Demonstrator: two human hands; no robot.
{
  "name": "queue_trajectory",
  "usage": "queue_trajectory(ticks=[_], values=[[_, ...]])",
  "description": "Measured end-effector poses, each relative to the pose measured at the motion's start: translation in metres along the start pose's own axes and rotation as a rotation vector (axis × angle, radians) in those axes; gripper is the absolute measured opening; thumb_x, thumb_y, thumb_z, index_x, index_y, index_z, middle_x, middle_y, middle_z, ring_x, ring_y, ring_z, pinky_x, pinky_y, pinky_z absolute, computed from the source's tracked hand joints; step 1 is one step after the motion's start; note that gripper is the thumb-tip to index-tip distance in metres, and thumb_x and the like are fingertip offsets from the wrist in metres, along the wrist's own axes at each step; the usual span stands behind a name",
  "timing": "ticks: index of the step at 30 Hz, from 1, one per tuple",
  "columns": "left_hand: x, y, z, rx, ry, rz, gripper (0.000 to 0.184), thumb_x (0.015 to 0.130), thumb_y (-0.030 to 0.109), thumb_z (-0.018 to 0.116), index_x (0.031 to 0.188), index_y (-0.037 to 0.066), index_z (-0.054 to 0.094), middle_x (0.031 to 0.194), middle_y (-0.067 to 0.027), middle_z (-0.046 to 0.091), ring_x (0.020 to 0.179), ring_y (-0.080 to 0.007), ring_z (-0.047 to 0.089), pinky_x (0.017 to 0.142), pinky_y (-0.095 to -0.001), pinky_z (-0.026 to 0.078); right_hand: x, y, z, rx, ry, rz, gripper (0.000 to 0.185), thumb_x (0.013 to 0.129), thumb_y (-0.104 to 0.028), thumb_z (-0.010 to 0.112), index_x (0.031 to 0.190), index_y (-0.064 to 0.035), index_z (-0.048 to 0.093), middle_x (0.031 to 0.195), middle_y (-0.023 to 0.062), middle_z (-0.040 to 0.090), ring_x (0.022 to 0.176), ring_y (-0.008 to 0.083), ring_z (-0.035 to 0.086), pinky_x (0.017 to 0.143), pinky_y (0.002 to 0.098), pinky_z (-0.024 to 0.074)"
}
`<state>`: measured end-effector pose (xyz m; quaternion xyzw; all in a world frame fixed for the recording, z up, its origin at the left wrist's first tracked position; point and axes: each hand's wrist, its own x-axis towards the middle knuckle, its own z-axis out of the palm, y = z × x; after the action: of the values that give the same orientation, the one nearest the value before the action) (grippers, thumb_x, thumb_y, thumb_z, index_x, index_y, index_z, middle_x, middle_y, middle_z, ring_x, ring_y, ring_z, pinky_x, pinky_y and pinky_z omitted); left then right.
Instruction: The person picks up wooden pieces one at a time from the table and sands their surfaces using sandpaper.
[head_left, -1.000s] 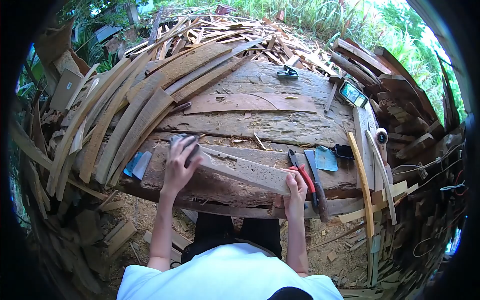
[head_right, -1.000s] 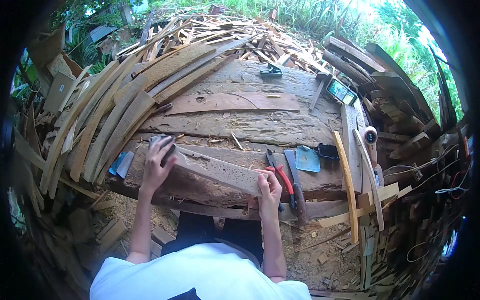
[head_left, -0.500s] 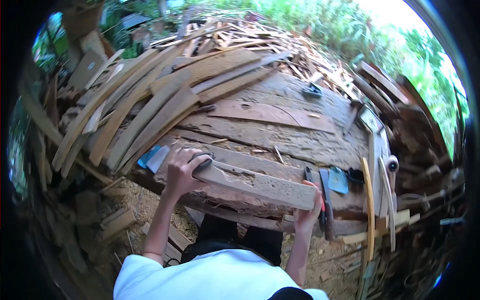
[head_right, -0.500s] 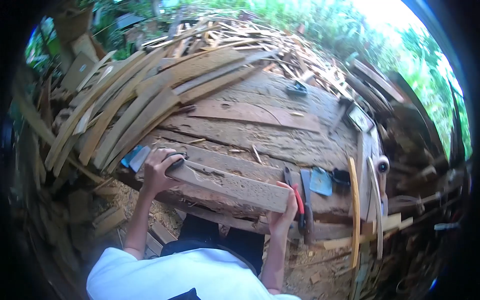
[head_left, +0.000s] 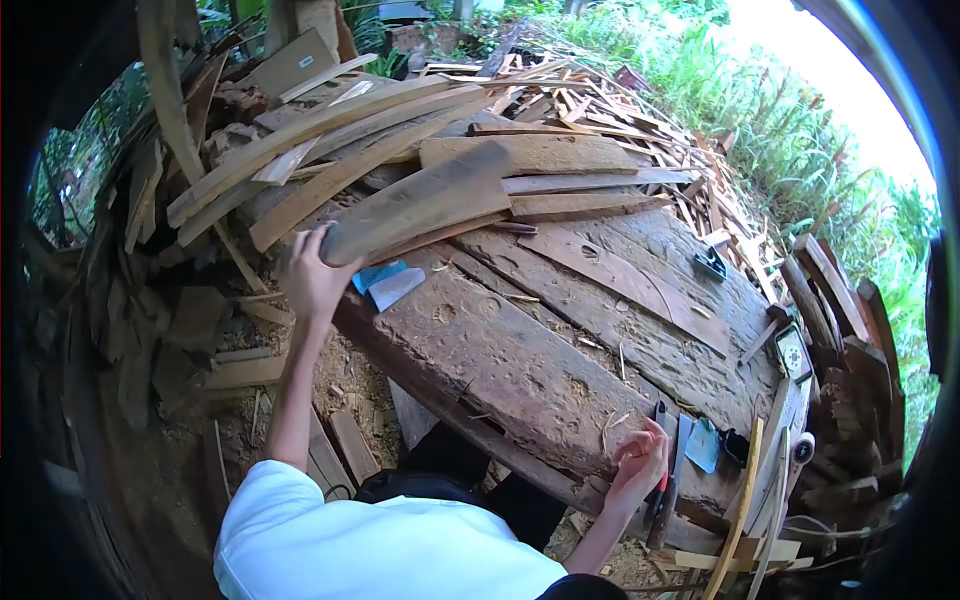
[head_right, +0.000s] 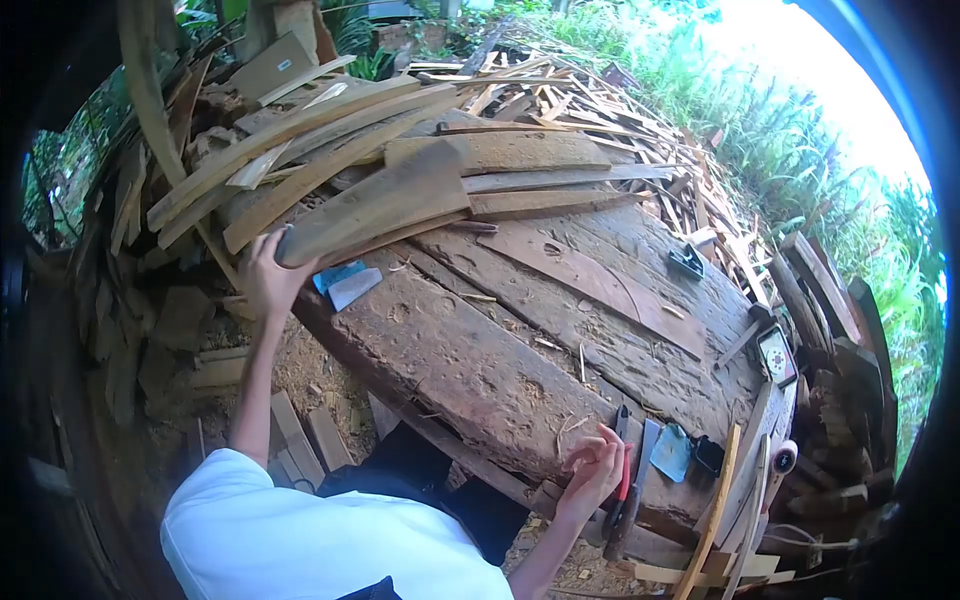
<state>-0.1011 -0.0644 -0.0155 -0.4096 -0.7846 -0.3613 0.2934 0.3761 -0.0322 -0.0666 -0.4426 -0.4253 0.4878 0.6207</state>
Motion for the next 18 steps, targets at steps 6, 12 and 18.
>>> queue_trajectory(ticks=[6, 12, 18], values=[[0.035, -0.015, 0.025, 0.115, -0.094, -0.173, 0.068, 0.057, 0.044, 0.091, 0.113, 0.012, 0.071, 0.108, -0.0086, 0.068, 0.101, -0.031, 0.066, 0.085, -0.0425, 0.053, -0.004, -0.003, 0.001, 0.018, 0.005, 0.027, 0.045, 0.104, -0.041, 0.043, 0.115, -0.0009, 0.061, 0.076, 0.0053, 0.062, 0.058, 0.0103, 0.055, 0.048, 0.0234, 0.0407], [0.038, -0.033, 0.052, 0.23, -0.134, -0.117, 0.07, 0.057, 0.054, 0.089, 0.113, 0.015, 0.071, 0.104, -0.0073, 0.069, 0.095, -0.0326, 0.066, 0.078, -0.0452, 0.053, -0.005, -0.007, 0.0, -0.019, 0.031, 0.031, 0.043, 0.106, -0.037, 0.042, 0.113, 0.0015, 0.06, 0.078, 0.0056, 0.063, 0.06, 0.0099, 0.056, 0.051, 0.0234, 0.0429], [0.04, -0.049, 0.052, 0.192, -0.345, -0.028, 0.07, 0.075, 0.056, 0.078, 0.127, 0.012, 0.062, 0.119, -0.0109, 0.061, 0.111, -0.0332, 0.06, 0.092, -0.0466, 0.049, -0.001, -0.006, 0.0, -0.014, -0.034, 0.036, 0.043, 0.106, -0.037, 0.042, 0.113, 0.0017, 0.06, 0.077, 0.0069, 0.063, 0.06, 0.0097, 0.057, 0.052, 0.0228, 0.0434]])
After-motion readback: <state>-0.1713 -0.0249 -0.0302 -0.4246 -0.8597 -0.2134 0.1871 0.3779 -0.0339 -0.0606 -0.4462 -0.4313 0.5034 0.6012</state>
